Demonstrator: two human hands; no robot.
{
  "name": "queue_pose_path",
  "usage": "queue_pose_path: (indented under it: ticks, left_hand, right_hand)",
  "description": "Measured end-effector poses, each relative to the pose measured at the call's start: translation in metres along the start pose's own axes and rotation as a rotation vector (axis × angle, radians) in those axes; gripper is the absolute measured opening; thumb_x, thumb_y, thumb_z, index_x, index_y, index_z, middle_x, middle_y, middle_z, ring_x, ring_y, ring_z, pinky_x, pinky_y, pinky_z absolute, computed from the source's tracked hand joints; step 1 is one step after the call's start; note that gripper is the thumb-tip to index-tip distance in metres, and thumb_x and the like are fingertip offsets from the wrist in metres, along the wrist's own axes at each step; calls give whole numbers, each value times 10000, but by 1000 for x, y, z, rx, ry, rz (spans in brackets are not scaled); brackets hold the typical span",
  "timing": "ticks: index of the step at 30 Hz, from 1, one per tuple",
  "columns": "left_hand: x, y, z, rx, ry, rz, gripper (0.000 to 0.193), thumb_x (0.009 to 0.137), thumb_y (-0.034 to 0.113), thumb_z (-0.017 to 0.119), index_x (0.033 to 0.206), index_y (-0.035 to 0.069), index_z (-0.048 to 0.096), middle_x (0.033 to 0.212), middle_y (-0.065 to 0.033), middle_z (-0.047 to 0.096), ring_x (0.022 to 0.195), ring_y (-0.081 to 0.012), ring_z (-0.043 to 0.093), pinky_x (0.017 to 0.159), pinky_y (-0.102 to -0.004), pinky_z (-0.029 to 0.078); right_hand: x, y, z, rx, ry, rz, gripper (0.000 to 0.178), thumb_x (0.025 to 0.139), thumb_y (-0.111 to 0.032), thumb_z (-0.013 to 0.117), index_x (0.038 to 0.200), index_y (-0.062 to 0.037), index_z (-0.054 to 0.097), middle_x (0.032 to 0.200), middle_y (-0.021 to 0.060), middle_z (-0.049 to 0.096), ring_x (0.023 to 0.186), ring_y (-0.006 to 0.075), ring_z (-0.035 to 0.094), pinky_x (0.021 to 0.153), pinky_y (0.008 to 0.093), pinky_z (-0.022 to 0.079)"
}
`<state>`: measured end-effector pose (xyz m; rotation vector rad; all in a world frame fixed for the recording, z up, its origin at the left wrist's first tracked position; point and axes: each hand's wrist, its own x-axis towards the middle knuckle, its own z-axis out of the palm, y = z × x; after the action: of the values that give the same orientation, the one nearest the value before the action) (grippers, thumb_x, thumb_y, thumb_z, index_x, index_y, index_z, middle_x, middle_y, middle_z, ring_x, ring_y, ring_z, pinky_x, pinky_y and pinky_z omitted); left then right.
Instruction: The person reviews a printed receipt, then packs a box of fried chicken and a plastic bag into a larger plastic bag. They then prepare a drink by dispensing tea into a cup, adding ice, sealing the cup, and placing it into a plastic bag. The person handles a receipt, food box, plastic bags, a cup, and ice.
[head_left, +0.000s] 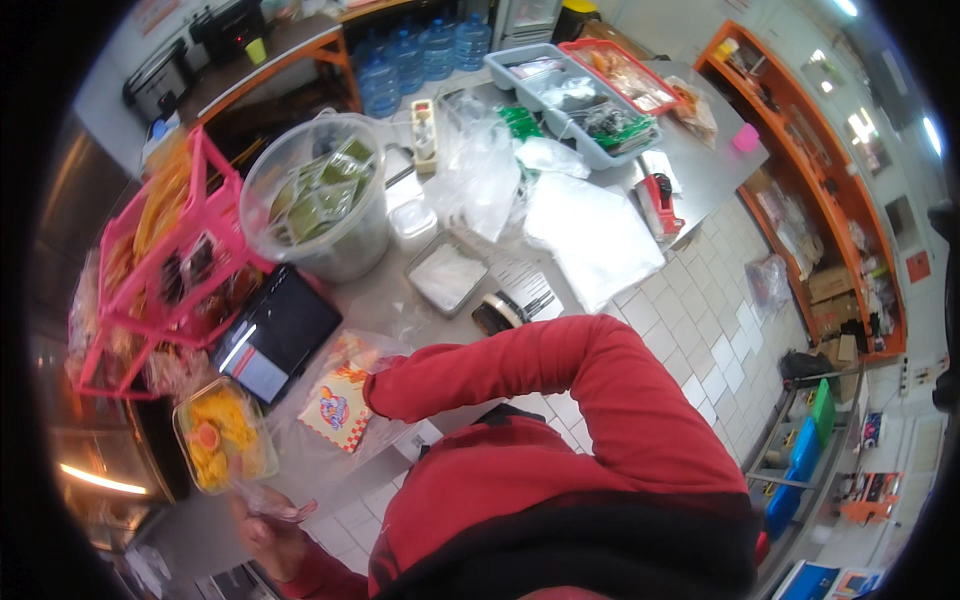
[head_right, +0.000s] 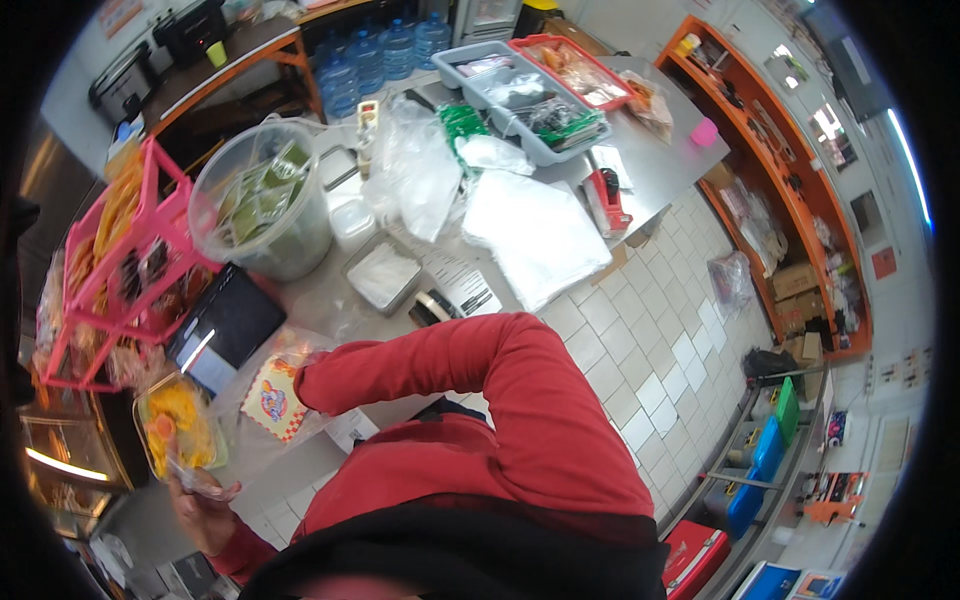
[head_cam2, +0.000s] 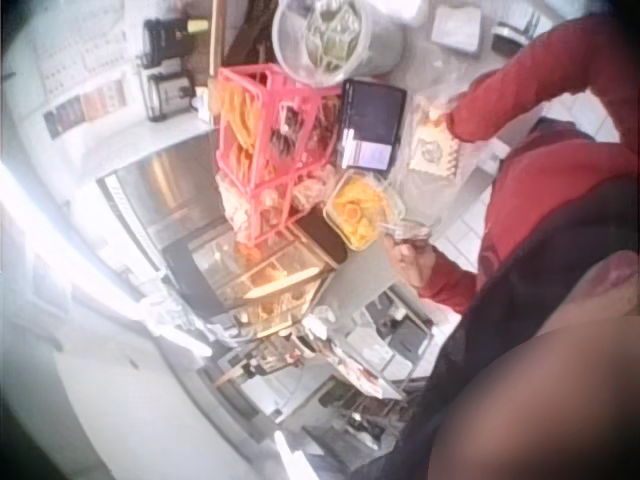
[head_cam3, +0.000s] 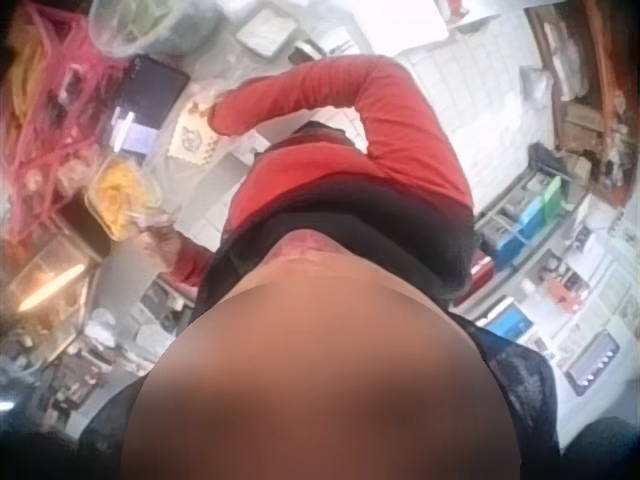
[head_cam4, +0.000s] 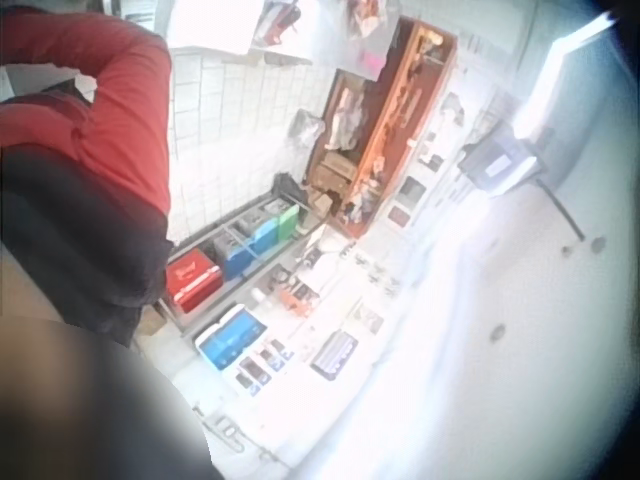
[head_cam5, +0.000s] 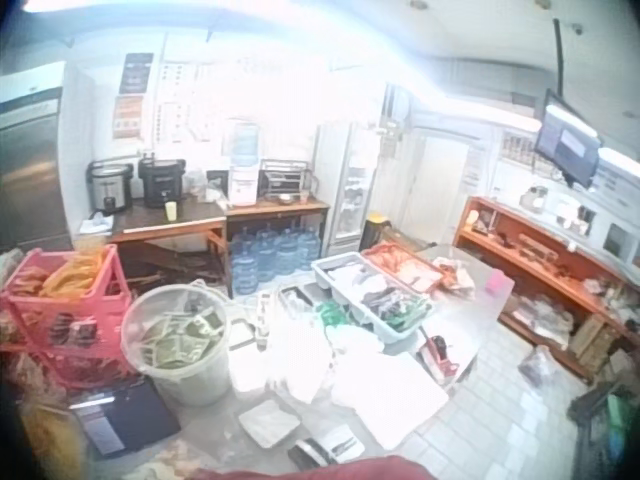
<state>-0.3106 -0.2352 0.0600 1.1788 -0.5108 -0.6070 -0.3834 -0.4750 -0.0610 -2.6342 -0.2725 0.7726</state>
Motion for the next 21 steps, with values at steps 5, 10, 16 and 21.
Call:
queue_pose_path:
  ticks: [5,10,16,21]
  left_hand:
    - [14,-44,-2,-83,138,-117,828,843,326,628,1412,-31,144,765,-50,514,589,-79,502,556,-325,582]
    - [27,-47,-21,23,129,-207,779,842,308,634,1417,36,184,1095,-113,535,634,-79,559,463,-310,576]
    - [27,-49,-18,159,354,-213,708,856,322,606,1402,53,244,929,-85,578,471,-58,473,401,-279,542]
    - [22,-47,-21,249,400,-249,692,862,332,596,1395,50,257,824,-57,585,437,-58,462,384,-275,531]
  right_hand:
    - [-101,29,-32,416,204,-68,217,827,-188,553,1001,-89,637,940,154,635,870,291,611,755,400,450]
    - [-195,105,-64,791,593,-390,264,849,-174,534,1084,-86,617,921,133,643,818,247,619,749,349,478]
    - [-302,399,-95,408,1348,775,265,848,-188,513,1065,-80,620,936,142,644,838,273,622,764,366,483]
    - [-319,560,-39,42,785,1191,270,847,-200,496,1049,-74,623,949,151,644,856,295,625,776,380,486]
